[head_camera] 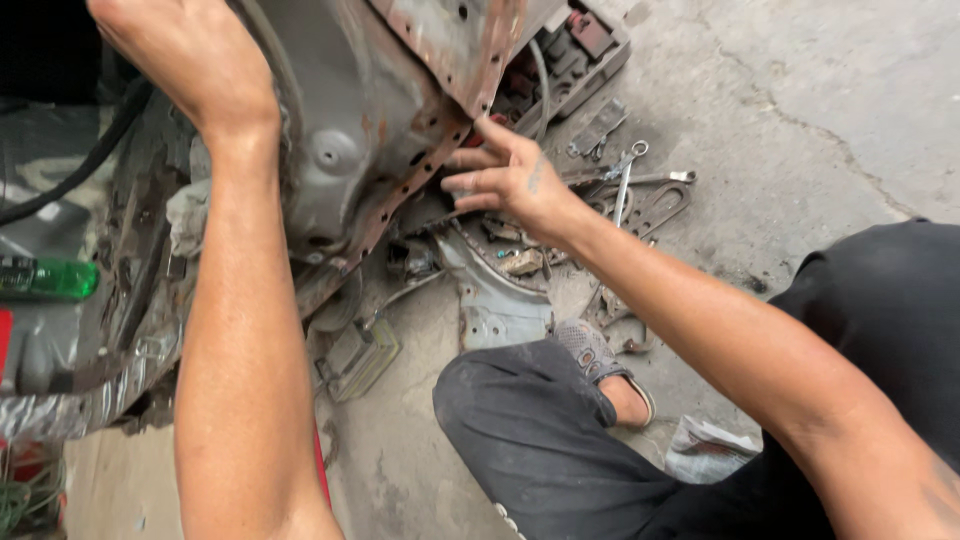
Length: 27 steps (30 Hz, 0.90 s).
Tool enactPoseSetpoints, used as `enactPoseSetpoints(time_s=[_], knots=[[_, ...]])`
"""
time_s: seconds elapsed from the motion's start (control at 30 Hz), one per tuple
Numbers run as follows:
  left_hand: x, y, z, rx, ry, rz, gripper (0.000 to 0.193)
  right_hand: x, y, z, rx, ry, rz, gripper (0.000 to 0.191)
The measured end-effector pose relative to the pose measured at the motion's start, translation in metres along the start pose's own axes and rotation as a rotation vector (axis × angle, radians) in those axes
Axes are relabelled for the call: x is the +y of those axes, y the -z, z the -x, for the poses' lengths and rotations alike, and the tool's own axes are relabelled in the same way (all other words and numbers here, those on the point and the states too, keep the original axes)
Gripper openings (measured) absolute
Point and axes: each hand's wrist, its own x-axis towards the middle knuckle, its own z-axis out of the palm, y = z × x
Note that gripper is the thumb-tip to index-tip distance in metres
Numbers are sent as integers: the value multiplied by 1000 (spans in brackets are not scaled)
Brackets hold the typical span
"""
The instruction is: The person fits a rusted metal body panel against the rear corner of a car body on a lift, aligning its holes and edges by hand, then removes it and hammers it flat on their lap with a hammer before re-fitting it to the car and pressing the seams into place.
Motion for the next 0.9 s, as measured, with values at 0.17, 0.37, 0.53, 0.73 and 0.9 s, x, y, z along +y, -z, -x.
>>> enactPoseSetpoints(time_s=[0.17,0.37,0.53,0.73,0.9], knots=[[43,-3,-3,-117,-82,194,25,0,2,2,15,5,-26,89],[55,-7,-8,-169,14,303,20,5,0,2,85,119,27,85],[55,-12,-4,-188,81,375,13,18,-3,7,123,179,52,85],[50,-14,-5,-192,92,384,17,21,-1,5,132,218,98,82],[49,-18,-6,-89,-49,231,29,23,4,2,139,245,107,81]])
